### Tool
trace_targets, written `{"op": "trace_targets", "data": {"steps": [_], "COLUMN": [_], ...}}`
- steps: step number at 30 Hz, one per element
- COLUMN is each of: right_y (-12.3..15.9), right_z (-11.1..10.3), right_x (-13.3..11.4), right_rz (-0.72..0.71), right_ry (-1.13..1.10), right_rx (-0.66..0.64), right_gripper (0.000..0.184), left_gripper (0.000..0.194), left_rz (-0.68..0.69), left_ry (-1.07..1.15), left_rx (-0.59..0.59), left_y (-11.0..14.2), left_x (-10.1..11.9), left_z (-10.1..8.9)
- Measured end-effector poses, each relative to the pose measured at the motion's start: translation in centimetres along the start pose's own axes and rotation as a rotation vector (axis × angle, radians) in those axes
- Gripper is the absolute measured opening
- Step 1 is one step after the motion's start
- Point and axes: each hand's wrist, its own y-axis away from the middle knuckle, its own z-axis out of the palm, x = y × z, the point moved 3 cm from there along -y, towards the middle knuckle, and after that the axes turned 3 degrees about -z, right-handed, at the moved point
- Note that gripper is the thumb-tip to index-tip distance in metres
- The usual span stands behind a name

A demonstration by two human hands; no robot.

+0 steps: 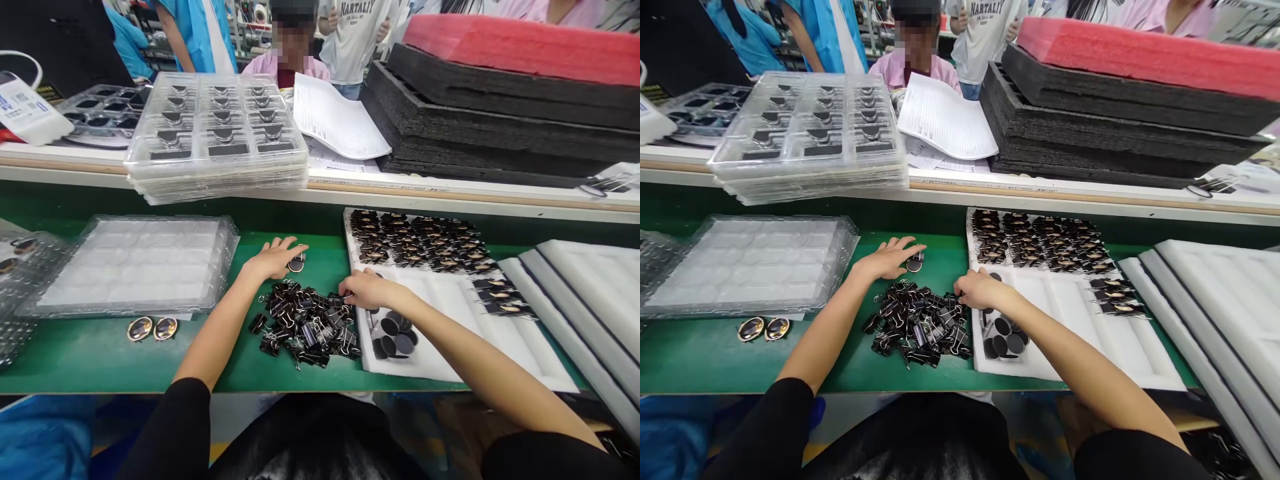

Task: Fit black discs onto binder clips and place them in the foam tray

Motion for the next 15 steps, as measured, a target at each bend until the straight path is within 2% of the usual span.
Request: {"op": "trace_targets", "data": {"steps": [2,4,7,9,11,13,15], "right_y": [0.2,0.0,-0.1,-0.1,-0.1,-0.1,0.0], "right_z": [-0.1,-0.6,-1.8,-2.2,-2.0,-1.6,-1.4], "right_x": [0.0,0.4,1.5,2.0,2.1,2.0,1.7], "right_rz": [-0.034,-0.074,-0.096,-0.096,-0.088,-0.086,-0.120], "right_ry": [-0.035,-0.130,-0.254,-0.231,-0.126,-0.030,-0.009], "right_rx": [0.023,0.045,0.151,0.181,0.118,0.032,-0.010], "right_gripper": [0.012,0.010,0.020,0.016,0.024,0.033,0.025], "left_gripper": [0.069,0.057,0.047,0.053,0.064,0.071,0.067], "left_rz": [0.076,0.088,-0.019,-0.099,-0.114,-0.080,-0.060], "left_ry": [0.017,0.008,-0.048,-0.074,-0.064,-0.029,-0.005], "left_rx": [-0.010,0.010,0.072,0.111,0.117,0.069,0.006], "left_y": [-0.3,-0.4,-0.1,0.3,0.7,0.7,0.6], "left_x": [0.1,0.2,0.0,-0.3,-0.7,-1.0,-1.4], "left_z": [0.0,0.0,-0.3,-0.6,-0.7,-0.6,-0.5]}}
